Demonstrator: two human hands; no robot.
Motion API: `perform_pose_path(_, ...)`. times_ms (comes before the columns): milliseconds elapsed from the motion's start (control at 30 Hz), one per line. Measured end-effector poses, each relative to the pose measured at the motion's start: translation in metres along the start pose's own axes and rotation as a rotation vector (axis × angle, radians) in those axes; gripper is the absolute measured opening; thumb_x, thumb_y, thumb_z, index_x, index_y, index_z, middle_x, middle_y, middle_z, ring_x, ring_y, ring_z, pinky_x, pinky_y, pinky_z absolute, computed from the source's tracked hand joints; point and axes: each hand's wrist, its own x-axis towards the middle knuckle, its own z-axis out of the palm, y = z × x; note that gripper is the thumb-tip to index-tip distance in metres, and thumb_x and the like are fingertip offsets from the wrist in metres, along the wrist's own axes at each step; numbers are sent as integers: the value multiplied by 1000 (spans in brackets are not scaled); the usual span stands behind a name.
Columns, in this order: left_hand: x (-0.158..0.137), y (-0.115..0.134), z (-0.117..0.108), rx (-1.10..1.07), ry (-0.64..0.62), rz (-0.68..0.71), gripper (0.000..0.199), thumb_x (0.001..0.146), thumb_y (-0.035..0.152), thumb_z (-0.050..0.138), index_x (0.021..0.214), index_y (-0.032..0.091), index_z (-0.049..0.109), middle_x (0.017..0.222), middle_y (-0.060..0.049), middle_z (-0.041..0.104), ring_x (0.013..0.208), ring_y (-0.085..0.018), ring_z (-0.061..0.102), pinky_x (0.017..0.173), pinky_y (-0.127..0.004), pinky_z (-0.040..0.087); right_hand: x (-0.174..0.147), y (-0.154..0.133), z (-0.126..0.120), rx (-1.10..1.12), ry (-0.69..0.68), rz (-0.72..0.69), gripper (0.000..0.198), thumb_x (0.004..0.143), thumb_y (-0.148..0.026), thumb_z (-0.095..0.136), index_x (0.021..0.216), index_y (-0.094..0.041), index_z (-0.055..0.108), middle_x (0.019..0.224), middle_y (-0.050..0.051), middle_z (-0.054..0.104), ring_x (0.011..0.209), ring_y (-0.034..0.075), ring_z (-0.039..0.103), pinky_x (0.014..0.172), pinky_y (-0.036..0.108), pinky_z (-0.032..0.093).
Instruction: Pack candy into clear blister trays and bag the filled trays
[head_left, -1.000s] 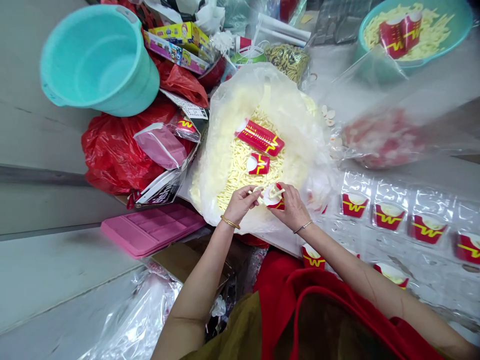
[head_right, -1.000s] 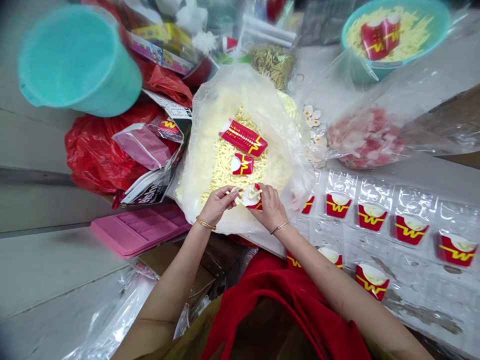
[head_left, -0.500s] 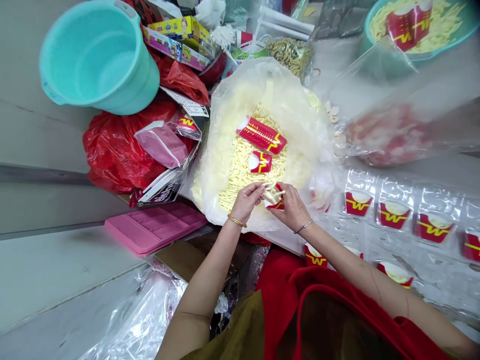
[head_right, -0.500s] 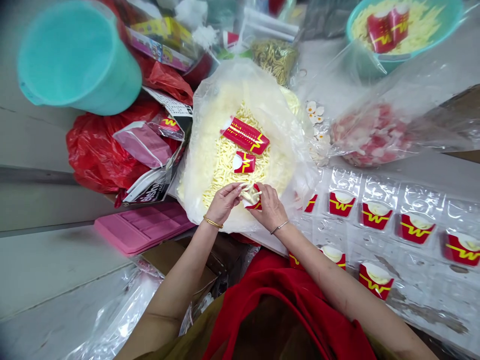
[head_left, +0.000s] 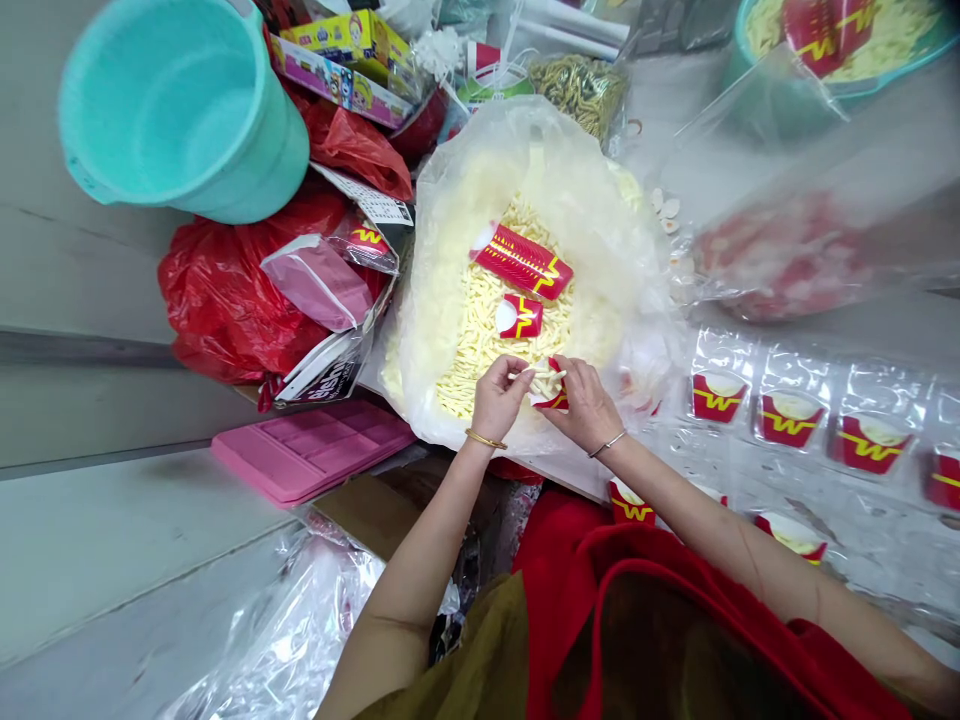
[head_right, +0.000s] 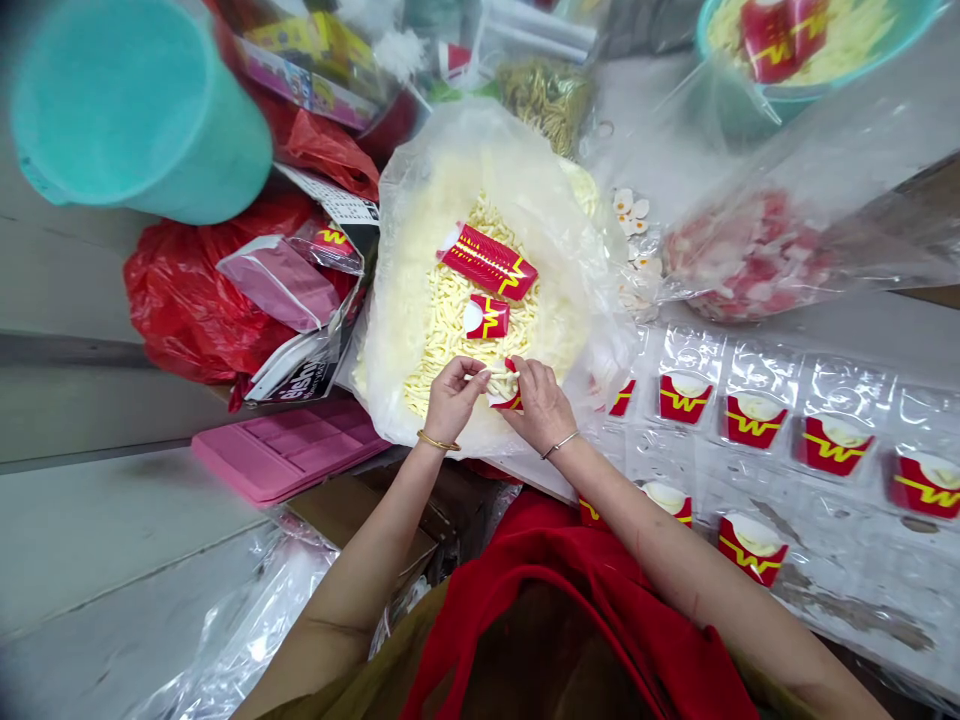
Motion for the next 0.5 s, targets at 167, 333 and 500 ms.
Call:
perform_pose_path(167, -13, 1, 13, 444, 1, 299, 22, 88, 32, 52, 101, 18, 63, 99, -8, 55, 93, -17, 55, 80, -30, 47, -4, 3, 4, -34, -3, -8, 69, 75, -27, 65, 134, -9, 34, 118, 18, 49, 109, 32, 45, 93, 46, 44)
perform_pose_path(333, -36, 0, 33, 667, -67, 296, 32, 94, 28, 40, 120, 19, 55, 110, -9, 63, 106, -20, 55, 92, -39, 39, -12, 17, 5, -7, 18, 5, 63, 76, -21, 59, 134, -11, 36, 117, 17, 50, 107, 30, 47, 91, 47, 45)
perform_pose_path(500, -45, 1, 34, 758, -111, 269, 27, 92, 32, 46, 113, 24, 60, 114, -5, 63, 107, -20, 54, 90, -40, 35, -19, 27, 7, 46, 43, -30, 60, 79, -21, 57, 135, -13, 36, 120, 16, 50, 113, 29, 46, 96, 47, 43)
